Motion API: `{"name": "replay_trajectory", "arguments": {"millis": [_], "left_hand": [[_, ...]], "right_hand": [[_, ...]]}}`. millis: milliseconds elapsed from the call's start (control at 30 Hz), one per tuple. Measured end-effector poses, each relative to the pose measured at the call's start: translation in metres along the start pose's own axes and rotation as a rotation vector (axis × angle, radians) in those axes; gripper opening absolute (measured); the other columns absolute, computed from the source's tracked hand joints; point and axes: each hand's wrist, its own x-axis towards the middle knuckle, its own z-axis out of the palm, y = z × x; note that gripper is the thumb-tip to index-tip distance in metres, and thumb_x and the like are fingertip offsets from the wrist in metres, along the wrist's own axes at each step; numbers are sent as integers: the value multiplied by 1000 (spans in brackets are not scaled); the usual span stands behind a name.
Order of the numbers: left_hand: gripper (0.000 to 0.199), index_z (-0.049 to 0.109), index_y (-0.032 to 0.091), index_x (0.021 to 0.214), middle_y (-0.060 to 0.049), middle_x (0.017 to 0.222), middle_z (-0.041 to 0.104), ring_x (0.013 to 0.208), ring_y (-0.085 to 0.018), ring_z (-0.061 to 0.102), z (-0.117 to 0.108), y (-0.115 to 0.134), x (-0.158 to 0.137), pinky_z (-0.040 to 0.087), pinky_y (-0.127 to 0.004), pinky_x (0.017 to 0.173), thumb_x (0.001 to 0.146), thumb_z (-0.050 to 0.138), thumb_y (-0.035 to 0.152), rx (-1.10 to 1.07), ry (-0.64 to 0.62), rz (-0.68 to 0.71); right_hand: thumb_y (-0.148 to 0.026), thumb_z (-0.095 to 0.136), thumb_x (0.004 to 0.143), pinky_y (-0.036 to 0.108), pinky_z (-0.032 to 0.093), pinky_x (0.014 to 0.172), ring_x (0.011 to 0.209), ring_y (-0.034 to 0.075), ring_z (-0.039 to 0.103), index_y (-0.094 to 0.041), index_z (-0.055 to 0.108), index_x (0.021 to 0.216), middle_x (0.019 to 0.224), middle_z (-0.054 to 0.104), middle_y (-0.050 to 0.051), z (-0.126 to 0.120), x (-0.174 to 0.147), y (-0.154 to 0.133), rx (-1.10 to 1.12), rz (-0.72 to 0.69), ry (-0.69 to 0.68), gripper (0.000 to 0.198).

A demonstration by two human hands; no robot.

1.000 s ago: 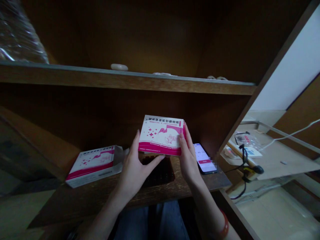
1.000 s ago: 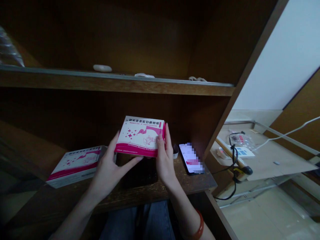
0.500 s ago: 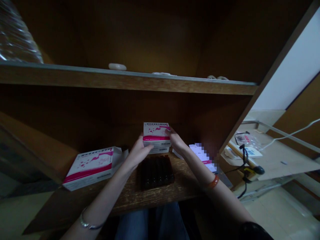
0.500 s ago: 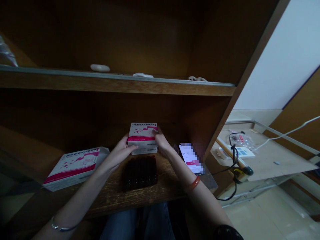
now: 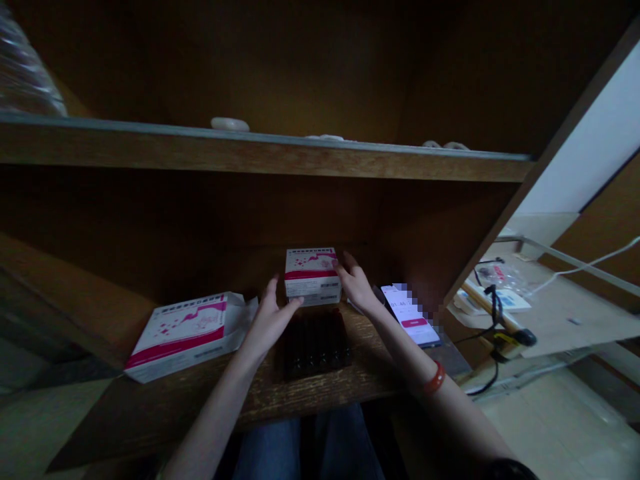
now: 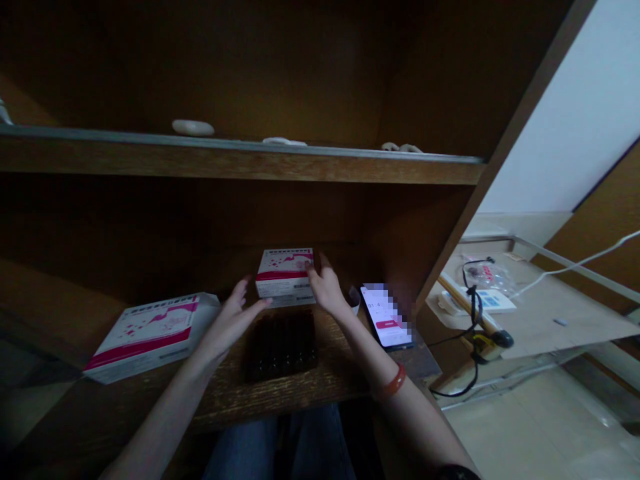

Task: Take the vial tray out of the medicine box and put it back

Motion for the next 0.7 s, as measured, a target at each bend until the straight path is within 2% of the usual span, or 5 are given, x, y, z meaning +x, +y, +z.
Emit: {"name": "replay_trajectory", "arguments": {"millis": [167,267,367,500,700], "left_hand": [[55,50,19,128,-12,137,54,132,-28,45,-7,-11,-33,27,-47,115,79,60,40,104,16,26],[47,55,20,122,-10,129,60,125,-26,53,-8,-15,-44,34,-46,112,81,58,43,98,14,44],[46,57,19,119,-12,126,62,121,-26,56,-8,-17,-46,37,-46,109,81,58,44,73,39,56],[44,58,18,117,-13,124,63,120,-26,56,-7,-20,-45,38,-47,109,81,57,44,71,39,67],[42,57,17,117,-12,124,63,118,-25,58,-6,-26,-47,39,-47,109,83,55,42,67,14,68]], "right_hand": [[-39,52,86,39,46,89,96,26,61,-17,62,118,107,67,12,-60,-45,-13,-305,-41,92,40],[-21,48,85,35,46,77,85,24,63,-20,66,104,100,70,10,-102,-72,-11,-490,42,81,26],[-9,45,81,30,43,69,86,24,66,-21,60,107,102,71,10,-134,-87,0,-706,186,66,33],[-2,43,78,30,44,73,96,26,66,-17,55,113,103,71,14,-152,-87,19,-829,273,21,39],[-4,39,85,32,45,77,99,28,67,-10,50,121,103,70,21,-150,-76,33,-932,351,-1,39]]}}
